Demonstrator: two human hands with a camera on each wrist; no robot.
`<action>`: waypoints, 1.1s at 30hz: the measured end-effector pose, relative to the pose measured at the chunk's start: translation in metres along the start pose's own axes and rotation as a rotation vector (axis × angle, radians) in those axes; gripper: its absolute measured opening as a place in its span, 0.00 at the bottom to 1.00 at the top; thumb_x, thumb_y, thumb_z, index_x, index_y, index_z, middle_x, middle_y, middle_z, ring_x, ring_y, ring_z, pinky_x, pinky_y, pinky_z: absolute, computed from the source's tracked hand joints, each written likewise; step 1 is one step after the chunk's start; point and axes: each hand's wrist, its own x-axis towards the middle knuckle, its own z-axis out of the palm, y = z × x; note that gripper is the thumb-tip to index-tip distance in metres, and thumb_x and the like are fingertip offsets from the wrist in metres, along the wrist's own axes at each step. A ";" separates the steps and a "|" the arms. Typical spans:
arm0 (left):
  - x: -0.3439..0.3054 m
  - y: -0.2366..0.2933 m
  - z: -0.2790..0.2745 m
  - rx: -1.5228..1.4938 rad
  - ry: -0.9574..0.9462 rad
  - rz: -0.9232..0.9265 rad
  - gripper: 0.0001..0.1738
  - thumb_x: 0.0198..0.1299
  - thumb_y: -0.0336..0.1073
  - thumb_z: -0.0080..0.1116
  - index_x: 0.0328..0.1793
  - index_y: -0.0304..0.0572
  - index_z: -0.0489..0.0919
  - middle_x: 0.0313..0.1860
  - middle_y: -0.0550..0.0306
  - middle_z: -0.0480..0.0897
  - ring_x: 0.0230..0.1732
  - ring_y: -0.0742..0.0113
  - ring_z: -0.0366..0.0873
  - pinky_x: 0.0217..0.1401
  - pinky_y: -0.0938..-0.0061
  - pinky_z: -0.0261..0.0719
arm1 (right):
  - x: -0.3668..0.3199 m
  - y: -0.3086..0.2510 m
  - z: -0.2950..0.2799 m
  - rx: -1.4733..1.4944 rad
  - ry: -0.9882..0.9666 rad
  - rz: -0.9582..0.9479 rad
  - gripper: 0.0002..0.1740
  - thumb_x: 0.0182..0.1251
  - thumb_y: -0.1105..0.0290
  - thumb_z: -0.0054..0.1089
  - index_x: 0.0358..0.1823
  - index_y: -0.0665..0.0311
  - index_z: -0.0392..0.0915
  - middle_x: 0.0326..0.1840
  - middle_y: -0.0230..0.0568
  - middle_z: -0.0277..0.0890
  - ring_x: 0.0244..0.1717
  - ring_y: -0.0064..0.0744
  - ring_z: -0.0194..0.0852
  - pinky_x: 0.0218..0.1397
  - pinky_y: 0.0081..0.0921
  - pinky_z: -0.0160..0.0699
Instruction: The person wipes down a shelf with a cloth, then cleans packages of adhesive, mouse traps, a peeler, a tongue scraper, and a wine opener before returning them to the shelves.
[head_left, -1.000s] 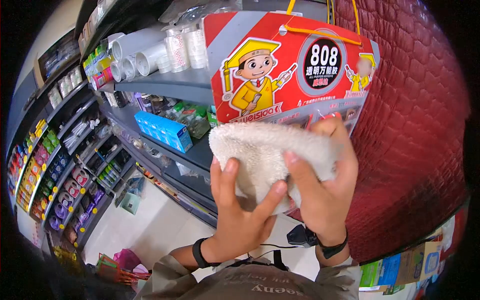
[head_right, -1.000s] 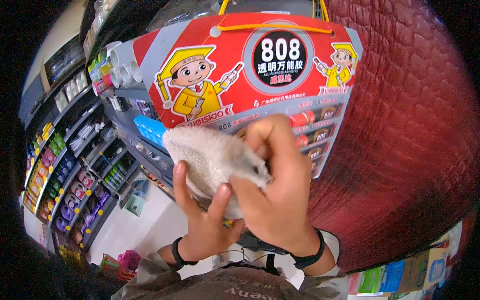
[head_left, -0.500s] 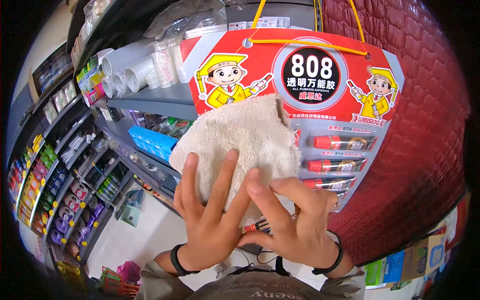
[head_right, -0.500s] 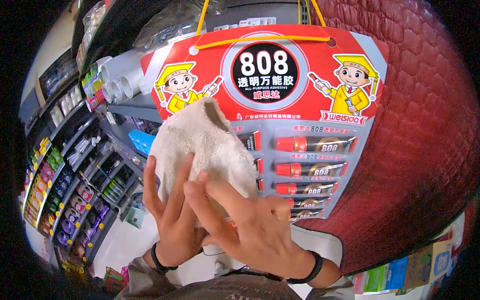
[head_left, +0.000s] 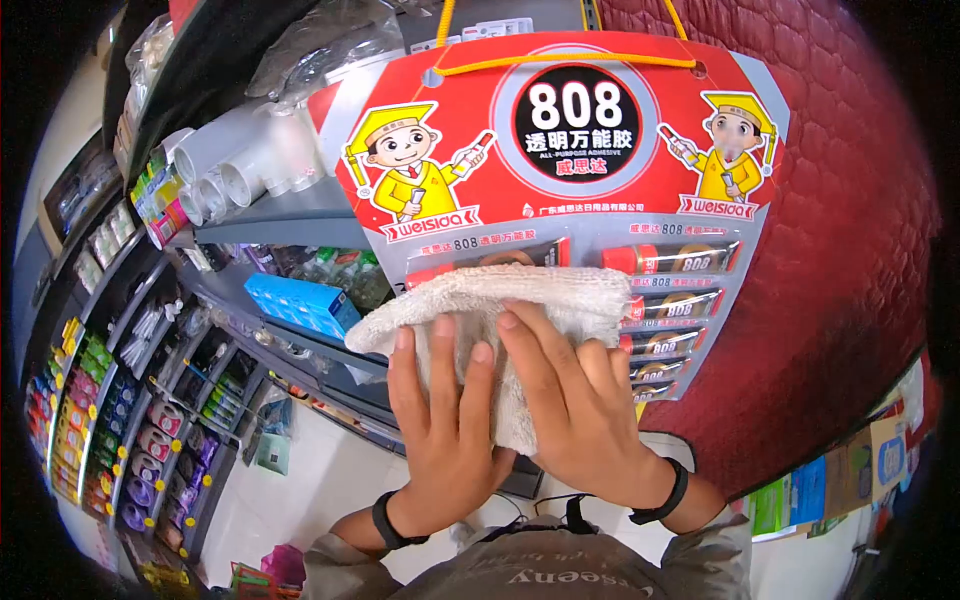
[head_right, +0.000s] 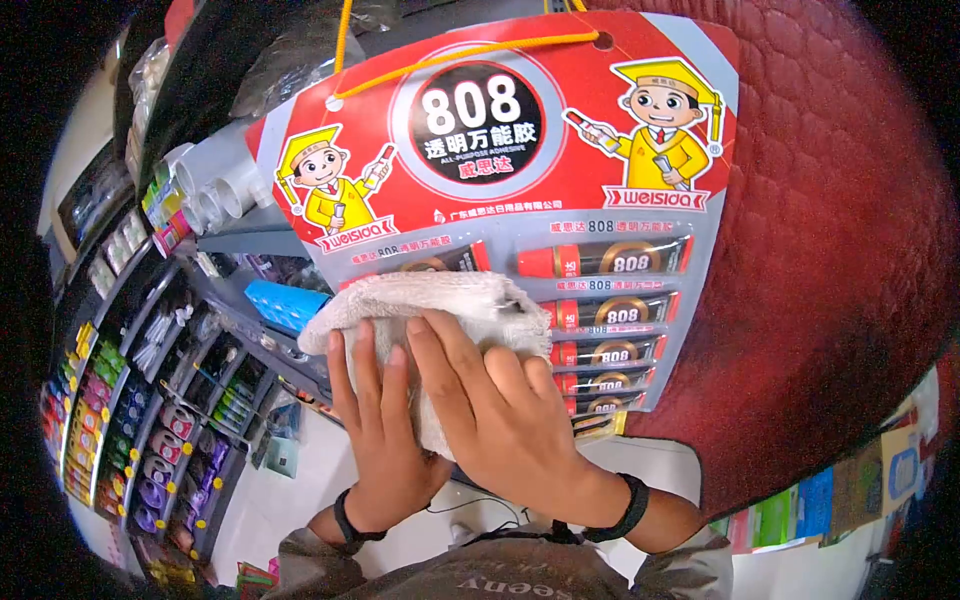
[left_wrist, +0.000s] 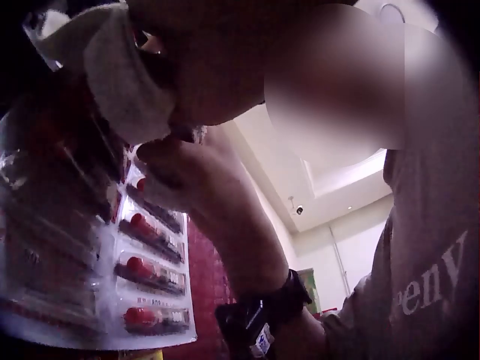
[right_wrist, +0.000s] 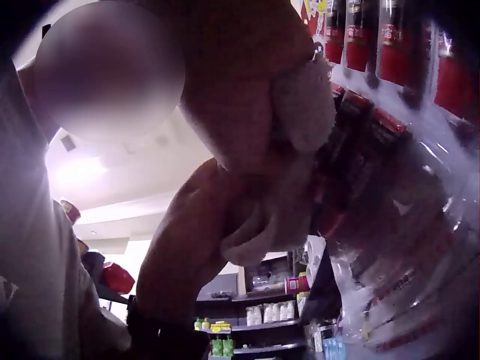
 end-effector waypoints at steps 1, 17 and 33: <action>-0.004 -0.002 0.003 0.014 -0.070 -0.004 0.42 0.42 0.29 0.56 0.69 0.33 0.61 0.70 0.25 0.53 0.69 0.22 0.47 0.66 0.34 0.46 | -0.004 -0.001 0.001 -0.014 -0.012 0.015 0.27 0.58 0.73 0.48 0.62 0.70 0.66 0.63 0.44 0.68 0.27 0.26 0.58 0.33 0.25 0.57; 0.001 0.003 0.030 0.113 -0.130 -0.011 0.35 0.48 0.29 0.52 0.68 0.49 0.68 0.75 0.46 0.52 0.75 0.32 0.38 0.70 0.36 0.31 | -0.033 0.008 0.040 0.127 0.189 0.205 0.29 0.60 0.79 0.45 0.65 0.77 0.59 0.69 0.63 0.56 0.22 0.31 0.54 0.30 0.26 0.59; -0.003 0.002 0.038 0.123 -0.149 0.035 0.30 0.56 0.39 0.51 0.69 0.52 0.68 0.76 0.51 0.54 0.76 0.36 0.34 0.71 0.38 0.24 | -0.043 -0.006 0.044 0.276 0.181 0.355 0.31 0.59 0.75 0.46 0.66 0.75 0.59 0.71 0.58 0.54 0.26 0.36 0.56 0.32 0.30 0.62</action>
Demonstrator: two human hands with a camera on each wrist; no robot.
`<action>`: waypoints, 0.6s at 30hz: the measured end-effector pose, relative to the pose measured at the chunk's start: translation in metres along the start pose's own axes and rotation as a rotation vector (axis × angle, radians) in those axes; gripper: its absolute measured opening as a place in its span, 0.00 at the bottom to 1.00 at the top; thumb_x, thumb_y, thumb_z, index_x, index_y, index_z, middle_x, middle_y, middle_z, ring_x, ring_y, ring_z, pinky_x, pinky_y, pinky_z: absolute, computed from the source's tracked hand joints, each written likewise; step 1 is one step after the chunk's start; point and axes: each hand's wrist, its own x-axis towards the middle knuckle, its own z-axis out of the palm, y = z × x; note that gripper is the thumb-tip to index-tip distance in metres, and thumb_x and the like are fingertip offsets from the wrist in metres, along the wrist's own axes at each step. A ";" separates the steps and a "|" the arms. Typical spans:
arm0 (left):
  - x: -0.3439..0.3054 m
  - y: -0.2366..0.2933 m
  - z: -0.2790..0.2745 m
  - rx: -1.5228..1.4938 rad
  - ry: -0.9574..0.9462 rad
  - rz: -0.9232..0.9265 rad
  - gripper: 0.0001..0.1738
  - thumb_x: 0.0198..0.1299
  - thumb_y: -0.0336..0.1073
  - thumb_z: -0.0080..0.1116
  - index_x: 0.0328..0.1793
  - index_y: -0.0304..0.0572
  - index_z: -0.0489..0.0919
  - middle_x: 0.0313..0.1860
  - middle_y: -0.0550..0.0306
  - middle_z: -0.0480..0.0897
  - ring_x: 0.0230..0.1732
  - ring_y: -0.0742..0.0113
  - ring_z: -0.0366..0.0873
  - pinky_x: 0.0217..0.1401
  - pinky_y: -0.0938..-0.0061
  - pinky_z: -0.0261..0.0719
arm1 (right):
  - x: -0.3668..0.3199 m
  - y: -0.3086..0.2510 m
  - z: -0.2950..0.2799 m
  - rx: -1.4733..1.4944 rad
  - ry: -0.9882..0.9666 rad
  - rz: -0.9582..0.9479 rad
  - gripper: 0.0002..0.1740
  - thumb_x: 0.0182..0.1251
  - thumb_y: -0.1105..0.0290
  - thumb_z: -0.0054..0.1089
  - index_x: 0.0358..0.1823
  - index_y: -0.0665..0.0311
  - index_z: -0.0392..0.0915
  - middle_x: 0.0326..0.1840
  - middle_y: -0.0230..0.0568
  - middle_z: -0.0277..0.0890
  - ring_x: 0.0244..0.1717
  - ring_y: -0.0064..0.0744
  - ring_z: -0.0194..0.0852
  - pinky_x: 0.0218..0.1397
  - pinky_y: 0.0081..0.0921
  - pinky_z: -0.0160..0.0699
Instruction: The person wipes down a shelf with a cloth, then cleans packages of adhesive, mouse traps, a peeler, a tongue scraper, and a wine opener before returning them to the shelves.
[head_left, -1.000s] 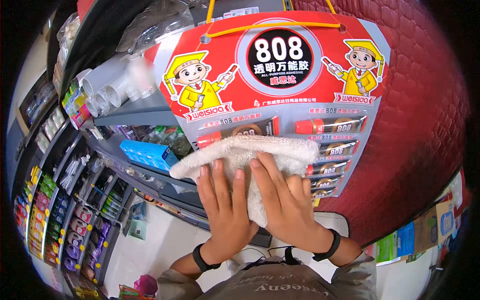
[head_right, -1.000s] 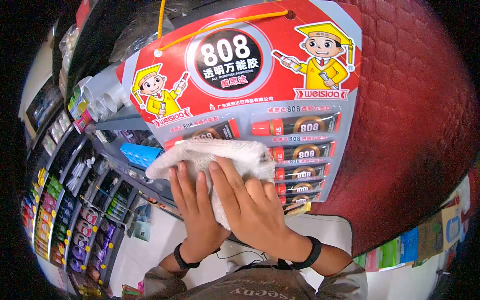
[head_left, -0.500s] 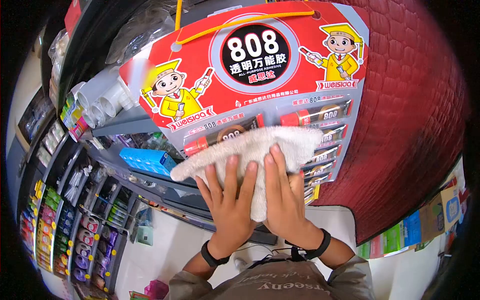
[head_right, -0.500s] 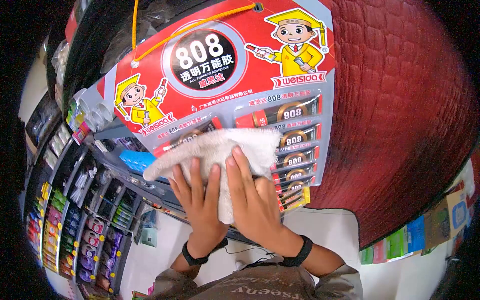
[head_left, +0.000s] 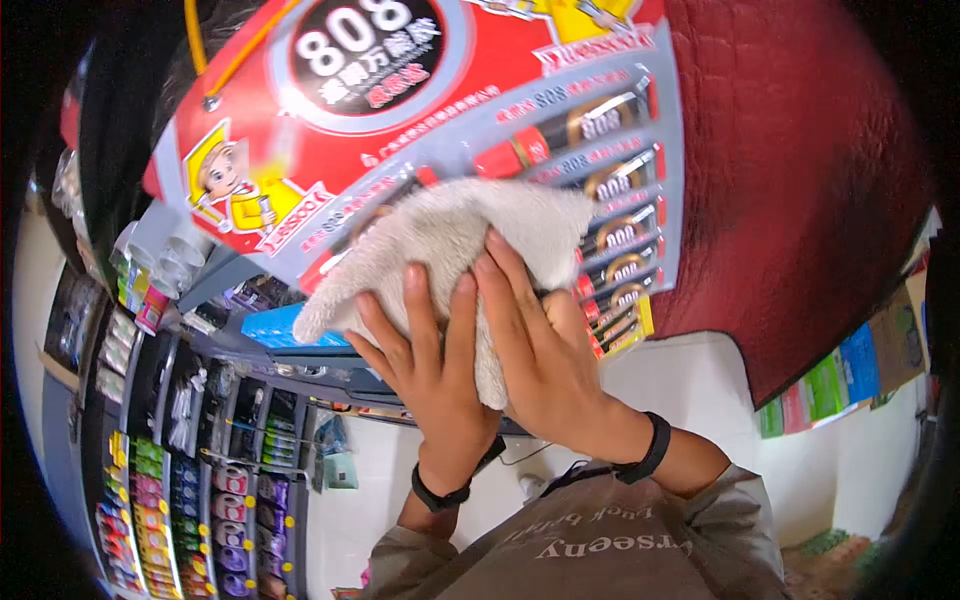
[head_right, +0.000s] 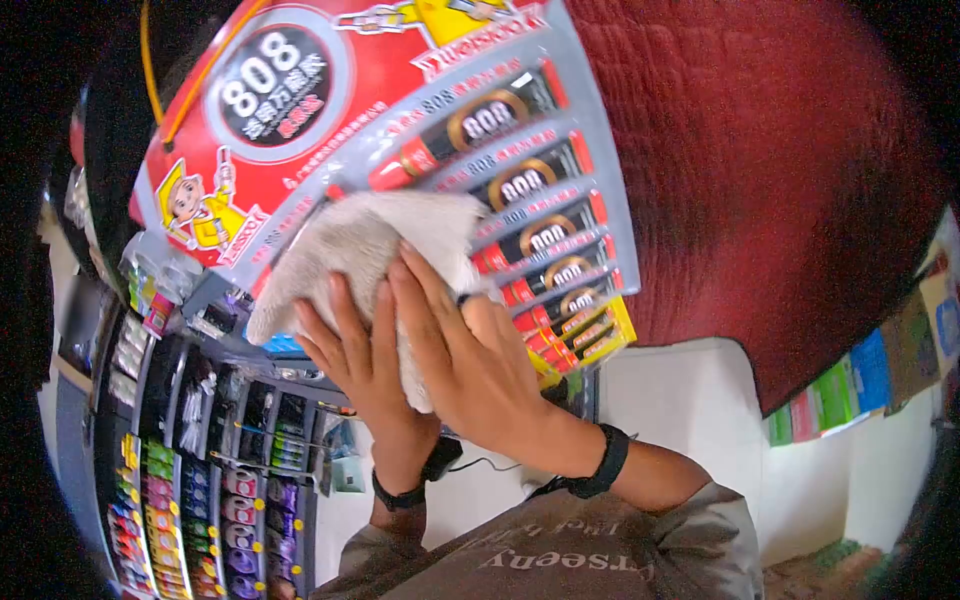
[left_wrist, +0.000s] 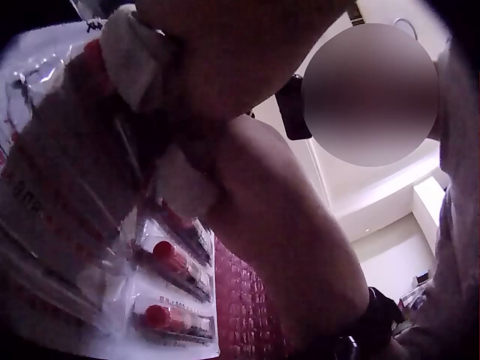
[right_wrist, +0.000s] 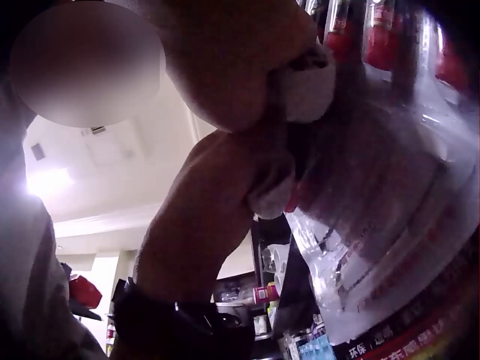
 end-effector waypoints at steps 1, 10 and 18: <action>-0.014 -0.001 0.006 0.026 -0.025 0.010 0.30 0.56 0.38 0.51 0.69 0.52 0.68 0.76 0.52 0.54 0.76 0.36 0.34 0.71 0.38 0.24 | -0.014 0.002 0.004 -0.010 -0.005 0.010 0.30 0.59 0.75 0.46 0.66 0.76 0.59 0.70 0.58 0.55 0.26 0.36 0.57 0.32 0.30 0.62; 0.004 0.006 -0.010 0.032 0.099 0.047 0.34 0.63 0.56 0.41 0.70 0.46 0.65 0.76 0.48 0.52 0.76 0.34 0.30 0.71 0.40 0.20 | 0.010 -0.006 -0.007 0.006 0.100 -0.073 0.27 0.59 0.78 0.49 0.62 0.80 0.62 0.66 0.65 0.60 0.30 0.34 0.64 0.35 0.23 0.60; -0.069 0.003 0.036 0.148 -0.078 0.120 0.29 0.62 0.49 0.45 0.67 0.47 0.69 0.76 0.45 0.49 0.76 0.32 0.34 0.70 0.34 0.27 | -0.073 0.020 0.011 0.025 -0.096 0.117 0.28 0.59 0.70 0.46 0.61 0.75 0.63 0.69 0.53 0.60 0.39 0.37 0.66 0.39 0.29 0.67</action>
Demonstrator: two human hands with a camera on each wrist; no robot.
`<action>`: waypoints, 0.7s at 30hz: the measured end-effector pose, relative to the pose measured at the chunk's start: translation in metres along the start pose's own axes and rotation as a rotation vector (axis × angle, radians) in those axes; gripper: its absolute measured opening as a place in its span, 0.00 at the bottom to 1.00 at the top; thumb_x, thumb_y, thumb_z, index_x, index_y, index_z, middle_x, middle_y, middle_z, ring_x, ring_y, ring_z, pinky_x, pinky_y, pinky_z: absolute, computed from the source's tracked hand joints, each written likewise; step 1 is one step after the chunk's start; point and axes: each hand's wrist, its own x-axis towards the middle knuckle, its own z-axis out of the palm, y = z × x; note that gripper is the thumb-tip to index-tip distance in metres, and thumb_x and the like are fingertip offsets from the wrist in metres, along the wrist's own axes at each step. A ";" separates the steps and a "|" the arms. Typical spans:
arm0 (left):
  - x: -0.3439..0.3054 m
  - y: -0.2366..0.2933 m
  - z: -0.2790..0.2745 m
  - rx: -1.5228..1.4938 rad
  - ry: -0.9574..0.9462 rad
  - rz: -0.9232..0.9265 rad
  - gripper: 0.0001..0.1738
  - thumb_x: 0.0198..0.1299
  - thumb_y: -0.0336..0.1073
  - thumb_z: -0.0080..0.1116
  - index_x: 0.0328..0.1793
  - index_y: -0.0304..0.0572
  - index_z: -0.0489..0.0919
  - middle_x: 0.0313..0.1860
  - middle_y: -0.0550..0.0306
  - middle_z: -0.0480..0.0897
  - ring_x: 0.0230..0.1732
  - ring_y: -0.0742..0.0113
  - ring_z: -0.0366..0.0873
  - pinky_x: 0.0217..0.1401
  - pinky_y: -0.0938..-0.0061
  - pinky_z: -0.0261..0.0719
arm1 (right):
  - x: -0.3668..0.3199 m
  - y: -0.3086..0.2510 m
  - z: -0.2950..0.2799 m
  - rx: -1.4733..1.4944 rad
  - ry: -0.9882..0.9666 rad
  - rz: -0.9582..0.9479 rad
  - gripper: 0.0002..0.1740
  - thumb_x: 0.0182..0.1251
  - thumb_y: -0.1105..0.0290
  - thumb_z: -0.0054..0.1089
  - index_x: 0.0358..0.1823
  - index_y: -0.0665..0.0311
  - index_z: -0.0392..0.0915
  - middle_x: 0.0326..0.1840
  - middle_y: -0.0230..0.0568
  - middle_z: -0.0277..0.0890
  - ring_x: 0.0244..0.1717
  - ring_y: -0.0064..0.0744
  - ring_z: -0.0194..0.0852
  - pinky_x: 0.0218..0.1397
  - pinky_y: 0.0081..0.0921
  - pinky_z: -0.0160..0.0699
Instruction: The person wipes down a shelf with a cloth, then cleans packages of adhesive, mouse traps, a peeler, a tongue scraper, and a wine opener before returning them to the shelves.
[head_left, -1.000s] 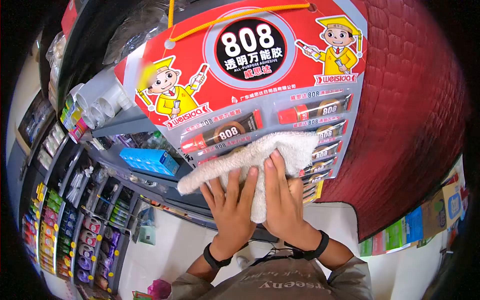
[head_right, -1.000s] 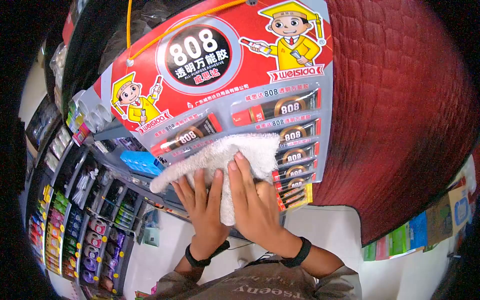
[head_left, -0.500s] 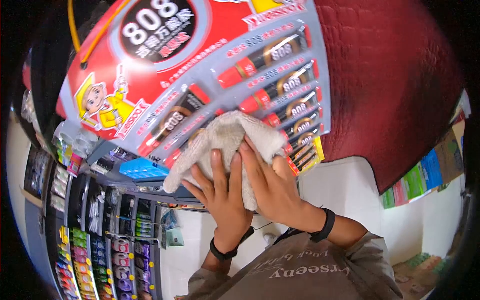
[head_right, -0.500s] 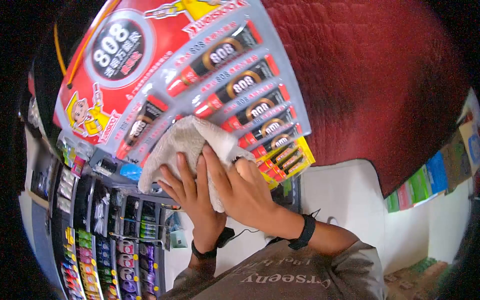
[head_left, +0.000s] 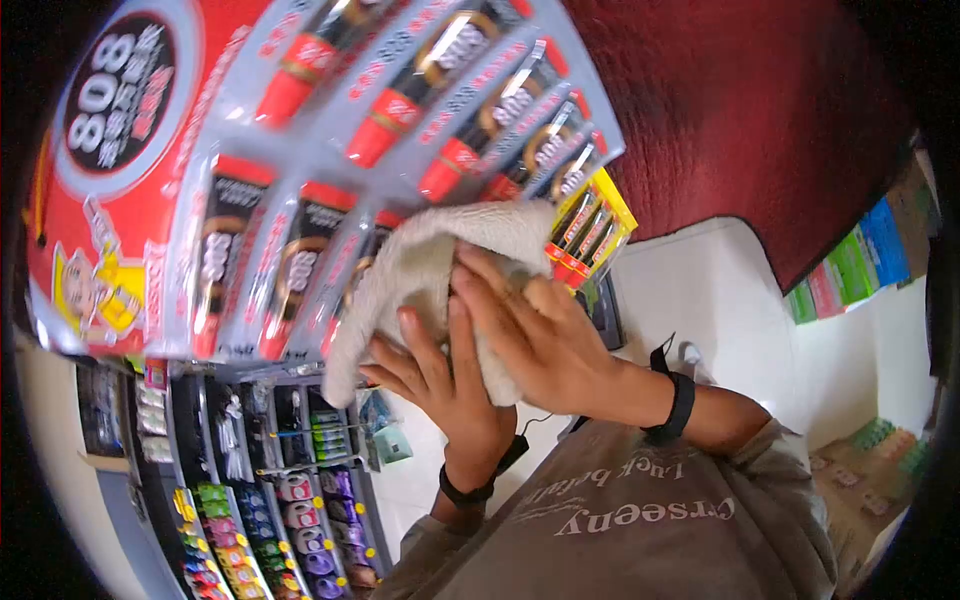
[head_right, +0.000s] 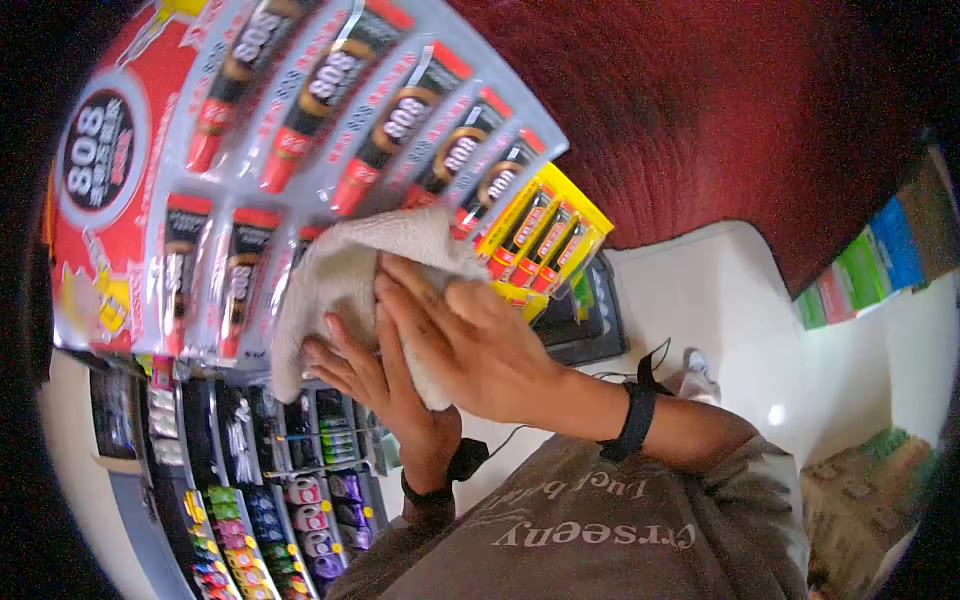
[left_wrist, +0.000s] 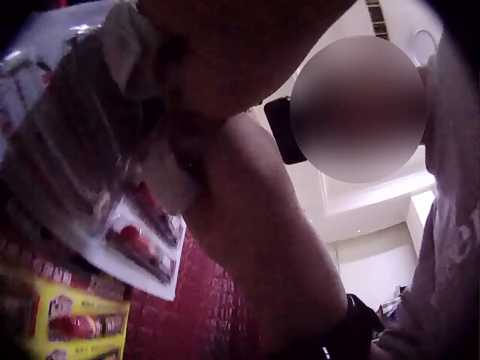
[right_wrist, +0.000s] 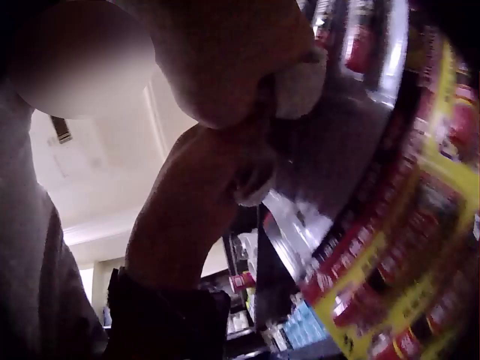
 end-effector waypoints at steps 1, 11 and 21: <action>0.000 -0.003 -0.002 -0.018 -0.021 -0.001 0.29 0.63 0.49 0.45 0.68 0.47 0.68 0.76 0.44 0.49 0.76 0.32 0.34 0.70 0.34 0.28 | 0.002 0.000 0.000 0.022 0.062 -0.044 0.27 0.60 0.71 0.46 0.60 0.76 0.64 0.67 0.57 0.60 0.37 0.35 0.67 0.37 0.28 0.66; 0.008 0.011 -0.001 -0.004 -0.051 0.012 0.30 0.65 0.54 0.45 0.67 0.43 0.69 0.75 0.42 0.53 0.76 0.36 0.34 0.72 0.38 0.30 | -0.011 0.006 0.006 0.007 0.142 -0.064 0.26 0.55 0.73 0.53 0.56 0.78 0.67 0.60 0.58 0.69 0.44 0.33 0.73 0.36 0.25 0.67; 0.030 0.038 -0.001 0.417 0.113 0.094 0.25 0.60 0.40 0.58 0.62 0.36 0.72 0.57 0.48 0.74 0.68 0.32 0.57 0.68 0.33 0.53 | 0.006 -0.009 0.005 0.031 0.283 -0.052 0.24 0.56 0.65 0.50 0.52 0.73 0.72 0.62 0.49 0.68 0.49 0.34 0.68 0.44 0.28 0.71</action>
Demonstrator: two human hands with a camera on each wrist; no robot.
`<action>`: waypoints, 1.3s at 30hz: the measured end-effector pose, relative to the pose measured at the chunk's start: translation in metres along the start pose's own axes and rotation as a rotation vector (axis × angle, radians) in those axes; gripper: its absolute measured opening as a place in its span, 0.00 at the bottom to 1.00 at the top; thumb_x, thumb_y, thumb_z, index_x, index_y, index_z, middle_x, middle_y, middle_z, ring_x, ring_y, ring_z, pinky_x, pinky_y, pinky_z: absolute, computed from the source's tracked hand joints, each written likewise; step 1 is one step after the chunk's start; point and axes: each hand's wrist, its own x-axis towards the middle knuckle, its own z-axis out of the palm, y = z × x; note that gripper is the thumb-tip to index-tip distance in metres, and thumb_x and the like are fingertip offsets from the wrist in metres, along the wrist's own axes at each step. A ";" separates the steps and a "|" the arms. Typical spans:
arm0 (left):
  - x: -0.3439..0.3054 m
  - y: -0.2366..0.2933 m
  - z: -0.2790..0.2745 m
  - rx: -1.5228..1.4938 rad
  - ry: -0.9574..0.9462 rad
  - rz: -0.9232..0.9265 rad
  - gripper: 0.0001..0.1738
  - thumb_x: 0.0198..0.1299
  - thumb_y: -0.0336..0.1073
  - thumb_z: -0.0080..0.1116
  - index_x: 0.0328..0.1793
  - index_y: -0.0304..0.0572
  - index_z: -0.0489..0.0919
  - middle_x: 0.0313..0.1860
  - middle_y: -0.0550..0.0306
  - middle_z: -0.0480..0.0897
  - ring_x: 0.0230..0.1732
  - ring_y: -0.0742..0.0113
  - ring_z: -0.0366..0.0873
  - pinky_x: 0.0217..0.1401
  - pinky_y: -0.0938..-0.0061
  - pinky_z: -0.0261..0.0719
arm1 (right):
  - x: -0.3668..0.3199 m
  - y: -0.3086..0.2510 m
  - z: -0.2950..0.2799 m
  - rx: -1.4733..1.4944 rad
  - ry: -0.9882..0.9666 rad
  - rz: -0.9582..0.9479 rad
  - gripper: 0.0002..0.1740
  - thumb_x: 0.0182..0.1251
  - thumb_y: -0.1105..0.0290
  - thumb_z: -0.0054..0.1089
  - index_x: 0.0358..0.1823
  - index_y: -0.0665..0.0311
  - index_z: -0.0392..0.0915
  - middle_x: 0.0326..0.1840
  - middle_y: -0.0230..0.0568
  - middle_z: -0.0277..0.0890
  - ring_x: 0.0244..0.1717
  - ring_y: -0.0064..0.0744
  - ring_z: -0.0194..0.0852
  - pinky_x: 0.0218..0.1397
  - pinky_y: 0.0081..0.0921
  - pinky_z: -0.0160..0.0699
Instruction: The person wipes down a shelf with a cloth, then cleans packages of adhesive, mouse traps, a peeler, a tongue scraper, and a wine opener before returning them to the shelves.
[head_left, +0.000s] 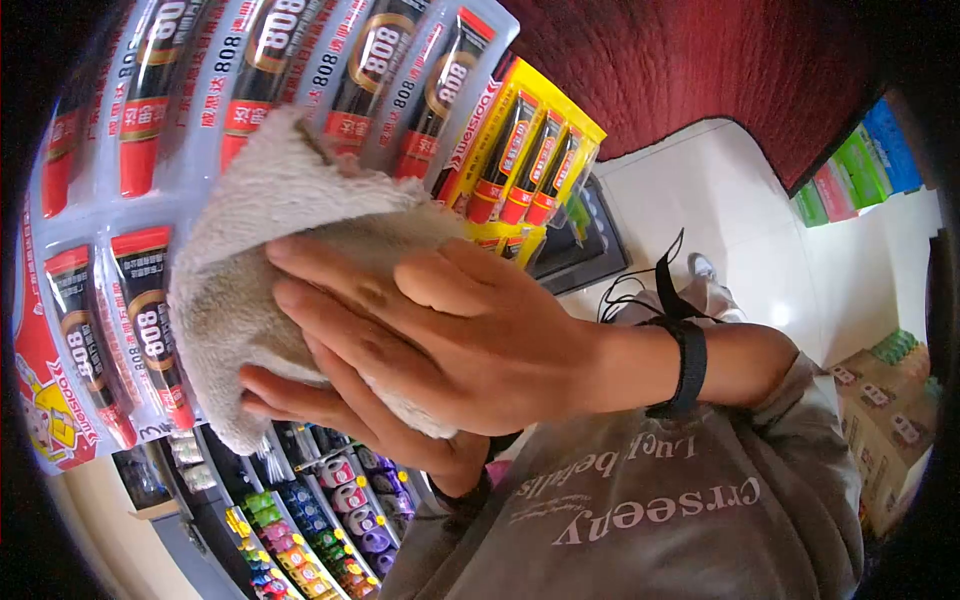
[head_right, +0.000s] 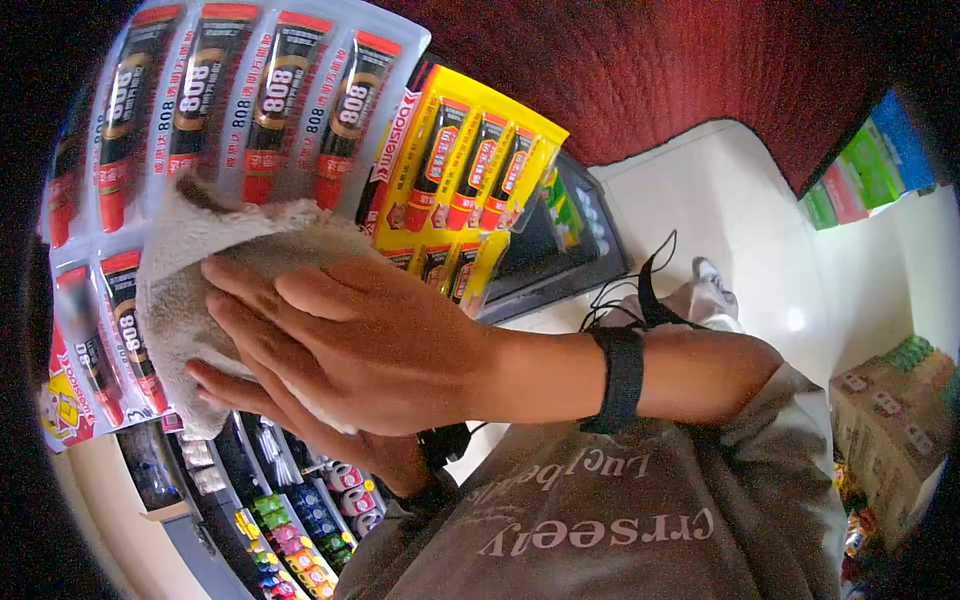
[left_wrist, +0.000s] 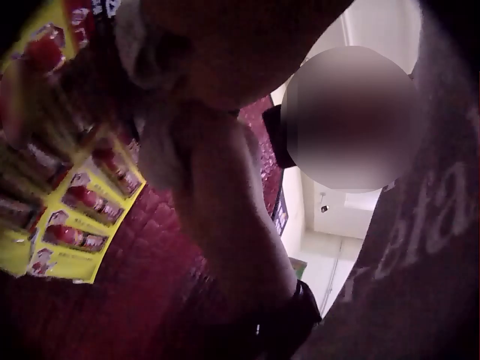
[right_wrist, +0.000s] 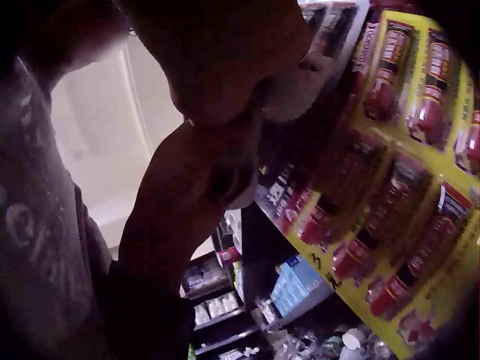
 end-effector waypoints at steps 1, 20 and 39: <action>-0.002 -0.002 0.000 -0.041 -0.046 0.010 0.26 0.61 0.41 0.57 0.63 0.37 0.71 0.59 0.48 0.73 0.69 0.33 0.56 0.69 0.33 0.52 | 0.000 0.003 -0.001 -0.004 0.013 0.003 0.24 0.56 0.66 0.51 0.52 0.74 0.72 0.61 0.50 0.69 0.50 0.34 0.69 0.44 0.28 0.70; -0.041 0.008 -0.003 -0.606 -0.192 -0.097 0.25 0.58 0.39 0.58 0.60 0.32 0.72 0.61 0.47 0.74 0.70 0.36 0.57 0.69 0.38 0.49 | -0.045 0.027 0.001 -0.089 -0.059 0.085 0.18 0.53 0.67 0.56 0.44 0.69 0.77 0.51 0.42 0.76 0.37 0.29 0.64 0.35 0.23 0.68; -0.066 0.081 -0.004 -1.106 -0.892 0.087 0.26 0.37 0.19 0.49 0.49 0.34 0.74 0.49 0.47 0.77 0.57 0.46 0.69 0.62 0.53 0.59 | -0.123 0.074 -0.090 -0.031 -1.025 0.594 0.08 0.43 0.70 0.59 0.26 0.65 0.78 0.28 0.39 0.77 0.37 0.34 0.76 0.31 0.27 0.78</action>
